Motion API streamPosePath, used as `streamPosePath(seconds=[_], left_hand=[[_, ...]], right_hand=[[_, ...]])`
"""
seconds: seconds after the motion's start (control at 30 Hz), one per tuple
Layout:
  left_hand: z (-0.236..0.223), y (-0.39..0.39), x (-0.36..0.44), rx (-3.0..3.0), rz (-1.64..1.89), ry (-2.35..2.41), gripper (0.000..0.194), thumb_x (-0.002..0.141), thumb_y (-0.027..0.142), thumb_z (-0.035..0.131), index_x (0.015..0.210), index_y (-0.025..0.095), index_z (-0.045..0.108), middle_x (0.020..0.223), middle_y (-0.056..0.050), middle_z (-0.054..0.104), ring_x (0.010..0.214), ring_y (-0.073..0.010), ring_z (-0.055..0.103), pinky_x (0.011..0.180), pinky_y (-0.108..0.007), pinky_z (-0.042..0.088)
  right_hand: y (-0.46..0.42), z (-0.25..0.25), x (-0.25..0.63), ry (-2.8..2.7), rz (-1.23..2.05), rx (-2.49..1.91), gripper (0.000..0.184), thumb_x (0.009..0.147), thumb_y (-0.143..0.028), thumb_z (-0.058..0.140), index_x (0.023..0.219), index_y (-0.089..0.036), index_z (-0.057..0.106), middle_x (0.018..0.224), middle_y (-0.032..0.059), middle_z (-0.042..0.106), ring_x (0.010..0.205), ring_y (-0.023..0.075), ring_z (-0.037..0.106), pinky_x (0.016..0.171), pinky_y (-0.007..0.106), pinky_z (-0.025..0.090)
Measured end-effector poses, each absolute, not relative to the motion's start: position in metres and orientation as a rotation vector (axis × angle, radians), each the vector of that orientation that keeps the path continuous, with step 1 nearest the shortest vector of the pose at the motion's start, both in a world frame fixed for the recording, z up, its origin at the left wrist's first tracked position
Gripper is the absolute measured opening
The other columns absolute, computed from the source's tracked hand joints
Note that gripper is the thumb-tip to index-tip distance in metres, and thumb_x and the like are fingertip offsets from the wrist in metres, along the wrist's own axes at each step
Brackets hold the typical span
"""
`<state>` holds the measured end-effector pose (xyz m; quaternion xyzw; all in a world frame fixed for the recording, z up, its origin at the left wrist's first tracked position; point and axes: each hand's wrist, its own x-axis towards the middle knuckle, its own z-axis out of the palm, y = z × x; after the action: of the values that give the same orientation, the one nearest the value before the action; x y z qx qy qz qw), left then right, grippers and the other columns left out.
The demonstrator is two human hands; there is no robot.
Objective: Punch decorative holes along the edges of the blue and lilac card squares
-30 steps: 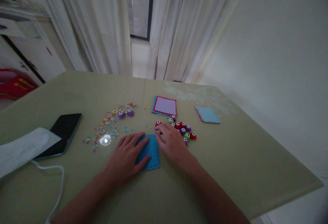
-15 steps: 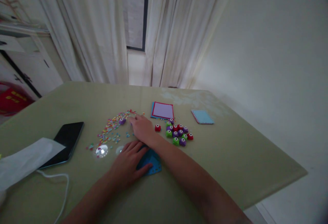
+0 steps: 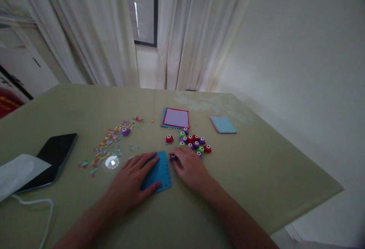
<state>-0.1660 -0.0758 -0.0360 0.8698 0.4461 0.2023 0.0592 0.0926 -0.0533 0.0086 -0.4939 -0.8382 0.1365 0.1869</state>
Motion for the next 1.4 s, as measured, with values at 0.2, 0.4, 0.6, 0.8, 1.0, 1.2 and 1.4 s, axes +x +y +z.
streamPosePath(seconds=[0.2,0.4,0.6,0.8,1.0,1.2,1.4], left_hand=[[-0.0379,-0.0744,-0.1678,2.601,0.609,1.414,0.068,0.101,0.061,0.065,0.159,0.028,0.051,0.157,-0.009,0.061,0.135,-0.0329,0.061,0.113,-0.052,0.050],[-0.0386,-0.0764,-0.1704,2.577,0.631,1.394,0.067,0.101,0.057,0.066,0.160,0.031,0.049,0.158,-0.007,0.059,0.136,-0.0324,0.060,0.115,-0.051,0.048],[-0.0379,-0.0768,-0.1702,2.601,0.616,1.389,0.066,0.101,0.055,0.065,0.161,0.031,0.049,0.159,-0.008,0.058,0.137,-0.0333,0.059,0.115,-0.052,0.048],[-0.0375,-0.0771,-0.1690,2.601,0.622,1.381,0.067,0.102,0.056,0.065,0.161,0.031,0.048,0.160,-0.008,0.057,0.137,-0.0329,0.059,0.115,-0.051,0.048],[-0.0347,-0.0782,-0.1672,2.603,0.626,1.391,0.065,0.102,0.057,0.064,0.159,0.028,0.051,0.157,-0.009,0.060,0.135,-0.0327,0.060,0.114,-0.050,0.049],[-0.0329,-0.0780,-0.1670,2.601,0.616,1.385,0.063,0.102,0.057,0.063,0.157,0.027,0.053,0.157,-0.010,0.060,0.135,-0.0330,0.060,0.114,-0.051,0.049],[-0.0346,-0.0790,-0.1670,2.599,0.630,1.389,0.062,0.103,0.057,0.062,0.157,0.027,0.054,0.157,-0.009,0.060,0.136,-0.0322,0.060,0.115,-0.050,0.049]], right_hand=[[-0.0512,0.0077,0.0906,-2.287,0.501,-1.396,0.029,0.096,-0.009,0.067,0.124,-0.017,0.071,0.121,0.0115,0.074,0.115,0.0270,0.067,0.103,0.041,0.052],[-0.0568,0.0064,0.0864,-2.220,0.559,-1.336,0.027,0.098,-0.009,0.067,0.122,-0.019,0.073,0.118,0.0102,0.075,0.111,0.0250,0.068,0.101,0.039,0.053],[-0.0565,0.0020,0.0832,-2.092,0.612,-1.321,0.027,0.093,-0.008,0.068,0.117,-0.019,0.073,0.115,0.0093,0.076,0.107,0.0239,0.070,0.098,0.038,0.054],[-0.0551,0.0011,0.0839,-2.011,0.644,-1.331,0.027,0.090,-0.007,0.069,0.114,-0.020,0.072,0.111,0.0084,0.076,0.104,0.0238,0.071,0.097,0.037,0.055],[-0.0550,0.0007,0.0844,-2.009,0.658,-1.331,0.027,0.090,-0.008,0.068,0.114,-0.019,0.071,0.111,0.0090,0.076,0.102,0.0246,0.071,0.094,0.038,0.056],[-0.0535,0.0009,0.0852,-2.005,0.673,-1.324,0.026,0.090,-0.008,0.068,0.114,-0.020,0.070,0.110,0.0085,0.076,0.103,0.0244,0.071,0.094,0.037,0.056],[-0.0544,0.0029,0.0854,-2.040,0.669,-1.289,0.026,0.090,-0.007,0.068,0.113,-0.020,0.070,0.111,0.0084,0.075,0.105,0.0245,0.070,0.094,0.037,0.055]])
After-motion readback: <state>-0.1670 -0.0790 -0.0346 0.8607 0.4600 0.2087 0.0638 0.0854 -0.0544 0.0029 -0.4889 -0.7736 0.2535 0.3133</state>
